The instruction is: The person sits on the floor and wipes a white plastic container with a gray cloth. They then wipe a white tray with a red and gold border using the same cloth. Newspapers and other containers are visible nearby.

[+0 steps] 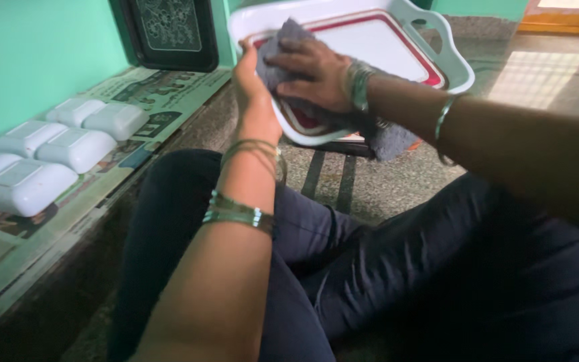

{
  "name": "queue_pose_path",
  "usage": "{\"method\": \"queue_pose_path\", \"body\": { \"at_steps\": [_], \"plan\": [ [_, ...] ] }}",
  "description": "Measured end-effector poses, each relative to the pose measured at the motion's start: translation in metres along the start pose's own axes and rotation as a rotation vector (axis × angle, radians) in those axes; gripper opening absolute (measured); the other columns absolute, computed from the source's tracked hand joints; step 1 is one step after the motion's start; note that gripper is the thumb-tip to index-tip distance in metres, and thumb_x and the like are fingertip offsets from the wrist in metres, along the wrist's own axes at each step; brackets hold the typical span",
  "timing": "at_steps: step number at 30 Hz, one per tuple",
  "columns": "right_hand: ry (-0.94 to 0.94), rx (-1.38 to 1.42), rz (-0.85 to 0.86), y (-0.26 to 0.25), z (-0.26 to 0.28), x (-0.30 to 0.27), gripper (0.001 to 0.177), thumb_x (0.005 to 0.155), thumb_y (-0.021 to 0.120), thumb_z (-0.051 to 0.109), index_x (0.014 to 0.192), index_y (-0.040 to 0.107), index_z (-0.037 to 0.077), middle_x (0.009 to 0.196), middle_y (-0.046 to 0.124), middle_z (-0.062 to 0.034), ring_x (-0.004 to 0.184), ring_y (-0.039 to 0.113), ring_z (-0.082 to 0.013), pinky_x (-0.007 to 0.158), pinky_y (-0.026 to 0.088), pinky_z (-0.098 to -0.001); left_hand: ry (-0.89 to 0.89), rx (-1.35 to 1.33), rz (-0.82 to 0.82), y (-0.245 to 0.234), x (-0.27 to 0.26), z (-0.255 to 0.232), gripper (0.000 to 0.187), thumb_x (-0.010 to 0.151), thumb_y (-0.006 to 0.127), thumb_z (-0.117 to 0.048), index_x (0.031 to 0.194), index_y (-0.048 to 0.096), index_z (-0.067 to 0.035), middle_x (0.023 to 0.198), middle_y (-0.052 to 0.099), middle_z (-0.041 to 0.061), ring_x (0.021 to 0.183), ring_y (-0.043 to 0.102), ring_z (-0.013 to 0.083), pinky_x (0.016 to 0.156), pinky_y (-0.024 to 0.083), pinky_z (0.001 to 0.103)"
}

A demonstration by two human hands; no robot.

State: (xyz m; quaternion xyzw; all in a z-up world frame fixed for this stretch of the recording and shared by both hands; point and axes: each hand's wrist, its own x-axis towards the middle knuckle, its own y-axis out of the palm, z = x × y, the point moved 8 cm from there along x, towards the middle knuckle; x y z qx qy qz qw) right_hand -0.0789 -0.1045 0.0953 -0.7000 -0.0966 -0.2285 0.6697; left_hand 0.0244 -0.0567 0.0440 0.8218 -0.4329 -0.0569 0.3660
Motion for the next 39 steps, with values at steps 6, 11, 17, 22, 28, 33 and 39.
{"method": "queue_pose_path", "body": {
  "at_steps": [6, 11, 17, 22, 28, 33, 39],
  "plan": [
    [0.135, -0.021, 0.165, 0.037, 0.007, -0.004, 0.068, 0.09, 0.053, 0.066, 0.153, 0.042, 0.042, 0.169, 0.024, -0.0001, 0.157, 0.016, -0.0296, 0.122, 0.014, -0.0625, -0.051, -0.264, -0.028, -0.028, 0.002, 0.031, 0.061, 0.101, 0.038, -0.053, 0.134, 0.059, -0.007, 0.129, 0.065, 0.022, 0.115, 0.065, 0.0409, 0.098, 0.052, 0.059],
    [0.133, 0.009, 0.176, 0.055, 0.008, 0.009, 0.069, 0.09, 0.052, 0.067, 0.154, 0.041, 0.042, 0.169, 0.024, -0.0009, 0.156, 0.016, -0.0297, 0.122, 0.013, -0.0618, -0.045, -0.306, -0.004, -0.045, 0.014, 0.036, 0.066, 0.101, 0.037, -0.057, 0.136, 0.058, -0.005, 0.132, 0.064, 0.023, 0.117, 0.065, 0.0413, 0.1, 0.052, 0.056],
    [0.13, 0.029, 0.132, 0.063, 0.008, 0.023, 0.069, 0.092, 0.054, 0.063, 0.155, 0.041, 0.037, 0.168, 0.026, -0.0036, 0.156, 0.016, -0.031, 0.122, 0.014, -0.0616, -0.081, -0.304, -0.036, -0.047, 0.012, 0.035, 0.067, 0.099, 0.041, -0.058, 0.14, 0.055, -0.006, 0.138, 0.061, 0.023, 0.125, 0.06, 0.0416, 0.105, 0.048, 0.059],
    [0.117, 0.018, 0.052, 0.059, 0.004, 0.038, 0.066, 0.093, 0.056, 0.06, 0.153, 0.044, 0.035, 0.168, 0.03, -0.0038, 0.157, 0.02, -0.0305, 0.123, 0.016, -0.0616, -0.111, -0.234, 0.0, -0.037, 0.003, 0.024, 0.071, 0.097, 0.037, -0.061, 0.145, 0.049, -0.009, 0.144, 0.055, 0.024, 0.129, 0.056, 0.0436, 0.106, 0.045, 0.064],
    [0.133, -0.025, 0.132, 0.051, 0.005, 0.046, 0.066, 0.091, 0.056, 0.061, 0.152, 0.043, 0.039, 0.166, 0.03, -0.0029, 0.155, 0.021, -0.0296, 0.121, 0.019, -0.0615, -0.108, -0.321, -0.012, -0.03, -0.002, 0.021, 0.07, 0.099, 0.037, -0.058, 0.146, 0.047, -0.006, 0.142, 0.053, 0.028, 0.129, 0.055, 0.0464, 0.107, 0.045, 0.063],
    [0.025, 0.028, 0.144, 0.035, -0.003, 0.039, 0.065, 0.095, 0.055, 0.059, 0.153, 0.048, 0.031, 0.163, 0.034, -0.0124, 0.15, 0.031, -0.0355, 0.121, 0.025, -0.0535, -0.115, -0.379, -0.011, -0.025, 0.002, 0.026, 0.063, 0.1, 0.038, -0.052, 0.141, 0.05, -0.005, 0.136, 0.057, 0.025, 0.122, 0.059, 0.0426, 0.104, 0.049, 0.06],
    [0.023, 0.058, 0.128, 0.024, -0.051, 0.031, 0.066, 0.096, 0.055, 0.059, 0.146, 0.055, 0.014, 0.162, 0.042, -0.0103, 0.145, 0.045, -0.0335, 0.12, 0.035, -0.0452, -0.104, -0.424, -0.008, -0.026, 0.018, 0.043, 0.062, 0.102, 0.038, -0.049, 0.137, 0.053, 0.0, 0.132, 0.062, 0.026, 0.114, 0.064, 0.0393, 0.1, 0.051, 0.052]
  ]
}}
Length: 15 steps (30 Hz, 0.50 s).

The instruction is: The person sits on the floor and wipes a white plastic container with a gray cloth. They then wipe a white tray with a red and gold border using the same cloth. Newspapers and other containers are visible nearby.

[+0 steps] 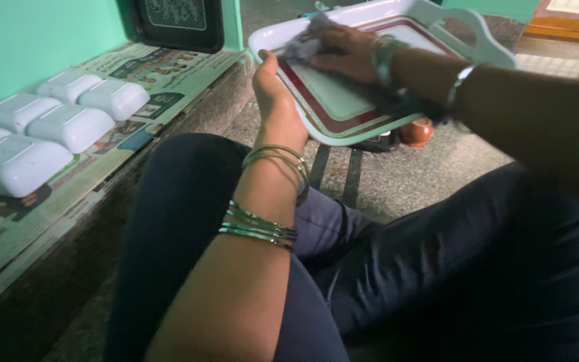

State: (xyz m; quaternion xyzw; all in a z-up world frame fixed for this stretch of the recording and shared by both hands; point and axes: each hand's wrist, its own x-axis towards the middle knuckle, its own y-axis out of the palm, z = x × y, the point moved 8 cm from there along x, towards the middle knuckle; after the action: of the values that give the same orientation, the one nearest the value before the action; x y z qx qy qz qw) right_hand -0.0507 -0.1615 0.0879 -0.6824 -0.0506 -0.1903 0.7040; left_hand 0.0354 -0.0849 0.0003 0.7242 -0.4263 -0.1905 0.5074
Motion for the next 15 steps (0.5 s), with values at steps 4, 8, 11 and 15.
{"method": "queue_pose_path", "body": {
  "at_steps": [4, 8, 11, 15],
  "plan": [
    [0.246, -0.076, -0.03, -0.007, -0.057, -0.015, 0.076, 0.095, 0.055, 0.064, 0.155, 0.047, 0.019, 0.161, 0.041, -0.0126, 0.146, 0.043, -0.0352, 0.12, 0.033, -0.0464, 0.033, 0.028, 0.015, 0.002, -0.002, 0.0, 0.061, 0.104, 0.035, -0.046, 0.135, 0.054, 0.002, 0.13, 0.063, 0.027, 0.113, 0.065, 0.0403, 0.099, 0.053, 0.053],
    [0.511, -0.119, -0.032, -0.007, -0.134, -0.037, 0.081, 0.089, 0.051, 0.067, 0.156, 0.043, 0.021, 0.164, 0.033, -0.0119, 0.143, 0.038, -0.0381, 0.116, 0.03, -0.0498, 0.041, 0.062, 0.013, 0.008, -0.011, 0.001, 0.058, 0.105, 0.034, -0.043, 0.134, 0.054, 0.003, 0.131, 0.064, 0.029, 0.118, 0.065, 0.0412, 0.101, 0.054, 0.052],
    [0.448, -0.186, -0.059, 0.008, -0.178, -0.046, 0.084, 0.093, 0.051, 0.069, 0.153, 0.046, 0.01, 0.163, 0.032, -0.0193, 0.147, 0.033, -0.0399, 0.12, 0.026, -0.0491, 0.028, 0.105, -0.006, 0.008, -0.019, 0.004, 0.057, 0.105, 0.035, -0.043, 0.134, 0.054, 0.001, 0.132, 0.064, 0.027, 0.119, 0.065, 0.0397, 0.1, 0.053, 0.051],
    [0.647, -0.132, 0.041, 0.029, -0.222, -0.063, 0.088, 0.091, 0.049, 0.069, 0.155, 0.046, 0.009, 0.163, 0.037, -0.0211, 0.15, 0.036, -0.0394, 0.123, 0.028, -0.0487, 0.065, 0.186, -0.042, 0.006, -0.018, 0.007, 0.06, 0.105, 0.036, -0.045, 0.134, 0.056, 0.005, 0.131, 0.066, 0.029, 0.118, 0.067, 0.0403, 0.1, 0.055, 0.05]
  ]
}}
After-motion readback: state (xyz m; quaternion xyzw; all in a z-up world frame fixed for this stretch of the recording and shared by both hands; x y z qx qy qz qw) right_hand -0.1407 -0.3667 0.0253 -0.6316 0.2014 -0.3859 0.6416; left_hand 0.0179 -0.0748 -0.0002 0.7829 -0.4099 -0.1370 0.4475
